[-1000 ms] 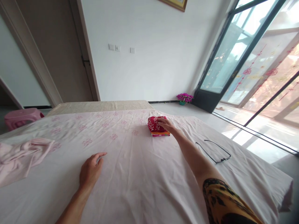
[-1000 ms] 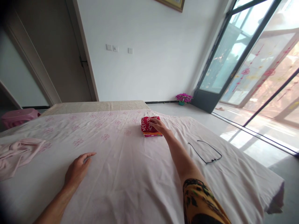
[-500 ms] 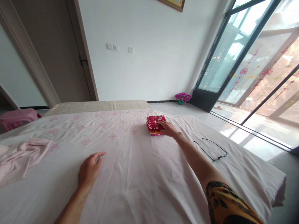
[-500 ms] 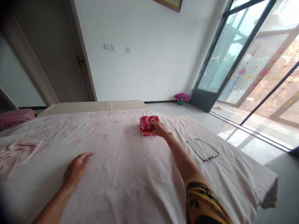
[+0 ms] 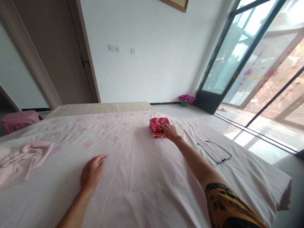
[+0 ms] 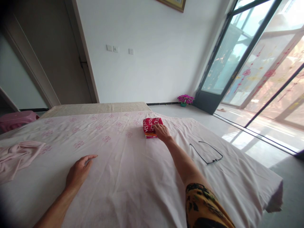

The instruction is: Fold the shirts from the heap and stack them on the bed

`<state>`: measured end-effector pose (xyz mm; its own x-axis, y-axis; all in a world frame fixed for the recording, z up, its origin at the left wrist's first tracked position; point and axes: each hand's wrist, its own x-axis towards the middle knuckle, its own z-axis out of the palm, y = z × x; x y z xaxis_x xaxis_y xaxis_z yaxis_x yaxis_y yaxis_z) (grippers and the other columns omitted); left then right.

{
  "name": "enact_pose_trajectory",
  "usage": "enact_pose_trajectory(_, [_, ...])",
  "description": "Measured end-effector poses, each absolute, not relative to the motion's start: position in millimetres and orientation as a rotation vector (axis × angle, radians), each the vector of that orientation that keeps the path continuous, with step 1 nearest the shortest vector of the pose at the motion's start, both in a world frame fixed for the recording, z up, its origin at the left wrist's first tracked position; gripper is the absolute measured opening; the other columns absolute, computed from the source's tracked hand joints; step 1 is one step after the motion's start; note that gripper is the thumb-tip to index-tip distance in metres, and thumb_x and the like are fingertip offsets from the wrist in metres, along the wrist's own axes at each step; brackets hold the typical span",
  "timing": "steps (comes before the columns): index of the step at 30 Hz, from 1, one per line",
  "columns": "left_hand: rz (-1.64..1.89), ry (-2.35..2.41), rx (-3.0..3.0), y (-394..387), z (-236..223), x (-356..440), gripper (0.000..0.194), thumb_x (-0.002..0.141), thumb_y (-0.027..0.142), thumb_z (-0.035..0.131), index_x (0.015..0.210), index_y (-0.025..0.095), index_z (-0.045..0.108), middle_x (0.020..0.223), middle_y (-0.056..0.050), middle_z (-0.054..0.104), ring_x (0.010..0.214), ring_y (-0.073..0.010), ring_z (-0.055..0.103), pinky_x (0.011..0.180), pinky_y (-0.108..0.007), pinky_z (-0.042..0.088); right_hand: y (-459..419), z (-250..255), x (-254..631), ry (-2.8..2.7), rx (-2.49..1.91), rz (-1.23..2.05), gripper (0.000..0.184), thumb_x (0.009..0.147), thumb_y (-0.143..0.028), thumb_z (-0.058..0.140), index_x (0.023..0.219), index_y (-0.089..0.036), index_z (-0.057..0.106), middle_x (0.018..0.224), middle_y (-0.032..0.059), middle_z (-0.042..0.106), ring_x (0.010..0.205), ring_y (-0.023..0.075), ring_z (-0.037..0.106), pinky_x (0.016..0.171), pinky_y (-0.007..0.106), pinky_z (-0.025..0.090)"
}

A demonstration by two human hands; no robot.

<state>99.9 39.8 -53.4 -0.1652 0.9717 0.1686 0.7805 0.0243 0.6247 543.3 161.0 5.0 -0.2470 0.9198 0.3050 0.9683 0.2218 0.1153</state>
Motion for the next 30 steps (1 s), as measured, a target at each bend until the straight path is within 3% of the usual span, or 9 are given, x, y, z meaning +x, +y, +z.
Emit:
enact_pose_trajectory(4, [0.877,1.996,1.805,40,-54,100,0.036,0.087,0.027,0.042,0.110,0.026,0.070,0.120,-0.004,0.070,0.104,-0.0218,0.066,0.088,-0.031,0.048,160,2,552,-2.353,-1.672,-0.392,0.048,0.094,-0.017,0.042,0.141,-0.020,0.051,0.136,0.0112,0.059,0.121,0.0258,0.057,0.103,0.039,0.043])
enact_pose_trajectory(9, [0.862,1.990,1.801,40,-55,99,0.036,0.088,0.027,0.041,0.111,0.026,0.069,0.121,-0.004,0.070,0.108,-0.0226,0.064,0.092,-0.032,0.047,155,-2,573,-2.433,-1.466,-0.383,0.067,0.085,-0.012,0.049,0.150,-0.020,0.038,0.151,0.0098,0.045,0.140,0.0246,0.040,0.115,0.044,0.033])
enact_pose_trajectory(16, [0.910,1.977,1.816,41,-56,100,0.035,0.086,0.024,0.044,0.108,0.025,0.071,0.120,-0.004,0.070,0.107,-0.0214,0.064,0.091,-0.030,0.047,159,-17,584,-2.439,-1.491,-0.450,0.064,0.091,-0.006,0.038,0.154,-0.017,0.030,0.157,0.0118,0.034,0.146,0.0236,0.030,0.116,0.045,0.033])
enact_pose_trajectory(25, [0.876,1.964,1.819,41,-56,99,0.036,0.087,0.026,0.042,0.110,0.025,0.070,0.122,-0.004,0.069,0.112,-0.0227,0.063,0.095,-0.032,0.046,159,-9,579,-2.443,-1.589,-0.482,0.059,0.093,-0.010,0.039,0.152,-0.014,0.035,0.155,0.0150,0.038,0.143,0.0264,0.036,0.113,0.046,0.037])
enact_pose_trajectory(30, [0.895,1.942,1.848,42,-59,97,0.036,0.086,0.026,0.042,0.109,0.025,0.069,0.121,-0.003,0.070,0.112,-0.0219,0.063,0.095,-0.031,0.046,158,-11,580,-2.419,-1.576,-0.461,0.064,0.090,-0.006,0.040,0.152,-0.019,0.036,0.155,0.0112,0.038,0.143,0.0249,0.037,0.115,0.046,0.035])
